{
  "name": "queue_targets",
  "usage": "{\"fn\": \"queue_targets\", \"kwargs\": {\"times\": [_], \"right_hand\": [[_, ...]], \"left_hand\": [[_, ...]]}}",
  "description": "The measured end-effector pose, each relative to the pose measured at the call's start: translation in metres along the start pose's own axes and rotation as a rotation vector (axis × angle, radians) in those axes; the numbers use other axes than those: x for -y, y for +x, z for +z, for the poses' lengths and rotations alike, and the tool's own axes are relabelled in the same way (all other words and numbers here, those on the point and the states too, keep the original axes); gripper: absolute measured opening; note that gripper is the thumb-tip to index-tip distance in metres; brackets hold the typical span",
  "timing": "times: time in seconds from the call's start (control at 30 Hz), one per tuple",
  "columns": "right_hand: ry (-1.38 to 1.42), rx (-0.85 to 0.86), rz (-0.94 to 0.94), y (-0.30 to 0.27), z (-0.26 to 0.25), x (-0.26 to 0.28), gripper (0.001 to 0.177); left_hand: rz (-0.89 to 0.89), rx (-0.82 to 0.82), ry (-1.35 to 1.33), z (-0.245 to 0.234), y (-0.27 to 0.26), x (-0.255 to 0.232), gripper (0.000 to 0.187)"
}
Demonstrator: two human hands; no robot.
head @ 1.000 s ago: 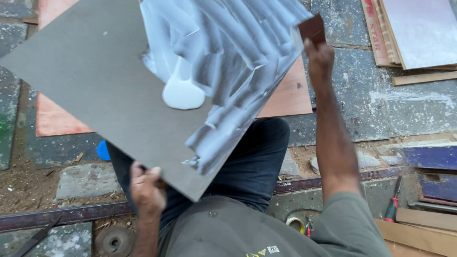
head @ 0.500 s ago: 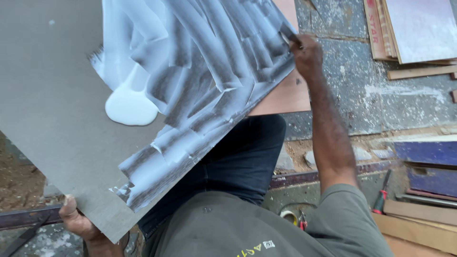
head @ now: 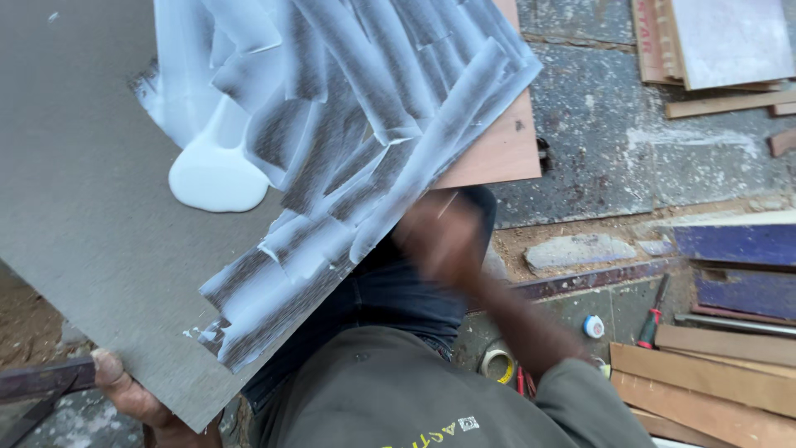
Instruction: The person opens a white container and pours a thick white substance onto a rectangular board. They use a flat tool to spread the substance evenly across the board's surface, working in broad strokes to cover the area.
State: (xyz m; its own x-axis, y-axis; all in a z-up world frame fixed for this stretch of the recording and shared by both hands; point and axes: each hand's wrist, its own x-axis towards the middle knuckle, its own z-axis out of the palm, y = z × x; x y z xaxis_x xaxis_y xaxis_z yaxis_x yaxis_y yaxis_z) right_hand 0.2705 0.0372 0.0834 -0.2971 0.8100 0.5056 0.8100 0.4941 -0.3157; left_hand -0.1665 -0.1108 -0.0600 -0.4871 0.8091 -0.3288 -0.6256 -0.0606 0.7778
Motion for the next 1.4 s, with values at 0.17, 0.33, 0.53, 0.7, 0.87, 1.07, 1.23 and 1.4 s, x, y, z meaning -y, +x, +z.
{"fn": "queue_targets", "kwargs": {"times": [0.17, 0.33, 0.53, 0.7, 0.87, 1.07, 1.23, 1.4], "right_hand": [[-0.164, -0.168, 0.189, 0.068, -0.023, -0.187, 0.02], [-0.13, -0.024, 0.113, 0.027, 0.007, -0.177, 0.019], [0.014, 0.125, -0.039, -0.051, 0.004, -0.023, 0.02], [-0.35, -0.163, 0.175, 0.023, -0.025, -0.157, 0.017], [-0.271, -0.013, 0.304, 0.037, -0.014, -0.157, 0.019], [-0.1, 0.099, -0.118, -0.026, 0.009, 0.074, 0.032], [0.013, 0.08, -0.066, -0.01, 0.003, 0.048, 0.021], [-0.1, -0.115, 0.244, 0.093, 0.015, -0.128, 0.017]], "left_hand": [[-0.198, 0.062, -0.049, -0.013, 0.014, 0.003, 0.121], [-0.189, -0.085, 0.047, 0.006, 0.003, -0.003, 0.12], [-0.198, -0.021, -0.033, -0.01, 0.013, -0.006, 0.114], [-0.204, 0.03, -0.075, -0.006, 0.01, -0.003, 0.109], [-0.175, 0.043, -0.147, 0.015, -0.002, -0.005, 0.104], [-0.145, 0.142, -0.205, 0.017, -0.009, -0.004, 0.103], [-0.186, 0.194, -0.233, 0.002, 0.004, 0.008, 0.084], [0.087, 0.292, -0.118, 0.035, 0.005, 0.054, 0.062]]}}
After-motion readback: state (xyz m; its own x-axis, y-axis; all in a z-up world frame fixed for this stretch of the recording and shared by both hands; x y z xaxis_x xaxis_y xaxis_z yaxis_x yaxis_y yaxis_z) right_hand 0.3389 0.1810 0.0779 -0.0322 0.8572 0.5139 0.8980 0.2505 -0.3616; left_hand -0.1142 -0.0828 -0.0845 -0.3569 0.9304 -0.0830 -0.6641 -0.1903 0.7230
